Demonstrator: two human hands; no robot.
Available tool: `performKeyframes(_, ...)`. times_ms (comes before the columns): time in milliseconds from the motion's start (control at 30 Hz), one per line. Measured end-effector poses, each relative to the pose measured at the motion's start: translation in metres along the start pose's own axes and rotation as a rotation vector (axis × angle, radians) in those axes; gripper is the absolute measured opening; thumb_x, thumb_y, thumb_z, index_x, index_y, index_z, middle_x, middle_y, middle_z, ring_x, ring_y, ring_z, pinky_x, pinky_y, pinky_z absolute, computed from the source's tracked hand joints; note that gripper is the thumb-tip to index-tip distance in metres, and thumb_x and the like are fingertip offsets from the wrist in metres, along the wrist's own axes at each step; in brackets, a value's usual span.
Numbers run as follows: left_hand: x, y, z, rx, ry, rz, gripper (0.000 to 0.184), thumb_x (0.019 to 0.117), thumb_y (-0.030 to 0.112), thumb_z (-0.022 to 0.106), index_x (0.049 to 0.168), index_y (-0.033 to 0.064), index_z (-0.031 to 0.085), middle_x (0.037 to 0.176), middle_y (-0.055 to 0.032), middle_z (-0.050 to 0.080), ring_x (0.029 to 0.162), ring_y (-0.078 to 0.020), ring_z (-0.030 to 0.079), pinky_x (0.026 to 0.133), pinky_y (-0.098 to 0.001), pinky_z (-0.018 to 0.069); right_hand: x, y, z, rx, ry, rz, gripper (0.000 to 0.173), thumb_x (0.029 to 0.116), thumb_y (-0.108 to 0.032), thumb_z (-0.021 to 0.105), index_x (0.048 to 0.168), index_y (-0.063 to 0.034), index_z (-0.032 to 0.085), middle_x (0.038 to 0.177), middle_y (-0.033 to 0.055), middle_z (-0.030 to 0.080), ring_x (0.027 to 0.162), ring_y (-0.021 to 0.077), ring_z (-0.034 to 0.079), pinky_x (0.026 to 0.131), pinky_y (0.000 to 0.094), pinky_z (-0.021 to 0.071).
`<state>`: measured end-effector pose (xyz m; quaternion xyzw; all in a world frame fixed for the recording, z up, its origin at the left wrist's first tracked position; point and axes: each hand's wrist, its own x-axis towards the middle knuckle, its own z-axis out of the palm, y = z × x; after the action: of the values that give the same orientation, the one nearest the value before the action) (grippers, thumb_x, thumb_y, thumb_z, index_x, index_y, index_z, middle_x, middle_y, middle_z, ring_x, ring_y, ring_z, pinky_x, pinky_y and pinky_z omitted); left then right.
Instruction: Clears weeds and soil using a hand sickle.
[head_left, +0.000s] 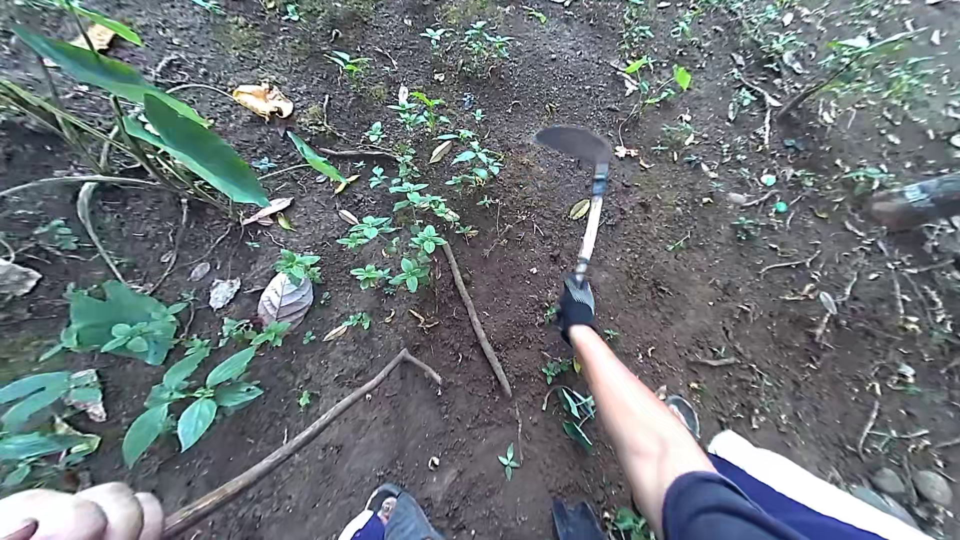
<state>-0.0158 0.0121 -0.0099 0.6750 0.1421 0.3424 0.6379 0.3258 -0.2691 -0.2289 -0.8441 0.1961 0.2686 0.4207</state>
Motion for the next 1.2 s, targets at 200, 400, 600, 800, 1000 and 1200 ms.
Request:
performKeyframes(200, 0.01, 0.0, 0.014, -0.03, 0.001, 0.033, 0.015, 0.1025, 0.01, 0.053, 0.103, 0.0136, 0.068, 0.078, 0.0053, 0.063, 0.058, -0.0035, 0.053, 0.054, -0.0188, 0.0449, 0.029, 0.0, 0.029, -0.507, -0.054, -0.216, 0.046, 0.1106, -0.015, 0.041, 0.154, 0.0018, 0.043, 0.156, 0.0258, 0.045, 0.146, 0.0376, 0.045, 0.121, 0.0509, 0.0353)
performKeyframes(400, 0.004, 0.0, -0.002, -0.032, 0.047, -0.013, 0.011, 0.1042, 0.013, 0.055, 0.099, 0.0113, 0.065, 0.075, 0.0047, 0.058, 0.058, -0.0063, 0.052, 0.054, -0.0228, 0.0461, 0.03, 0.015, -0.035, -0.398, 0.019, -0.118, 0.052, 0.1102, -0.034, 0.047, 0.149, 0.0008, 0.048, 0.142, 0.026, 0.058, 0.132, 0.0378, 0.058, 0.113, 0.0551, 0.0425)
performKeyframes(600, 0.005, 0.0, 0.007, -0.05, 0.029, -0.009, 0.014, 0.1031, 0.01, 0.054, 0.098, 0.012, 0.066, 0.077, 0.0038, 0.061, 0.057, -0.0051, 0.052, 0.054, -0.0207, 0.0457, 0.022, -0.008, 0.038, -0.084, 0.008, -0.13, 0.051, 0.1114, -0.033, 0.043, 0.152, -0.0027, 0.041, 0.117, 0.0238, 0.066, 0.094, 0.0338, 0.068, 0.086, 0.051, 0.0573)
performKeyframes(800, 0.009, 0.0, 0.009, -0.025, 0.008, 0.021, 0.014, 0.1032, 0.011, 0.053, 0.1, 0.0139, 0.066, 0.077, 0.0053, 0.061, 0.058, -0.0041, 0.053, 0.054, -0.0198, 0.0447, 0.019, 0.05, 0.004, -0.493, -0.091, -0.068, 0.054, 0.1077, -0.034, 0.052, 0.151, -0.0023, 0.046, 0.143, 0.0235, 0.059, 0.135, 0.0366, 0.056, 0.114, 0.0548, 0.0422)
performKeyframes(1000, 0.003, 0.0, 0.004, -0.05, 0.059, -0.034, 0.016, 0.1041, 0.011, 0.053, 0.093, 0.0134, 0.064, 0.071, 0.0052, 0.058, 0.055, -0.0049, 0.051, 0.052, -0.0205, 0.0447, -0.002, -0.005, 0.007, -0.057, 0.032, -0.139, 0.049, 0.1091, -0.026, 0.051, 0.15, -0.0002, 0.043, 0.118, 0.0257, 0.066, 0.096, 0.0349, 0.068, 0.088, 0.0523, 0.0559)
performKeyframes(1200, 0.009, -0.001, 0.01, -0.03, 0.027, 0.044, 0.013, 0.1031, 0.013, 0.057, 0.102, 0.0168, 0.07, 0.074, 0.0059, 0.061, 0.055, -0.0029, 0.051, 0.051, -0.0186, 0.0439, -0.005, 0.052, 0.039, -0.381, -0.092, -0.065, 0.051, 0.1086, -0.029, 0.05, 0.148, 0.0022, 0.047, 0.142, 0.0262, 0.058, 0.13, 0.0381, 0.059, 0.11, 0.0542, 0.0459)
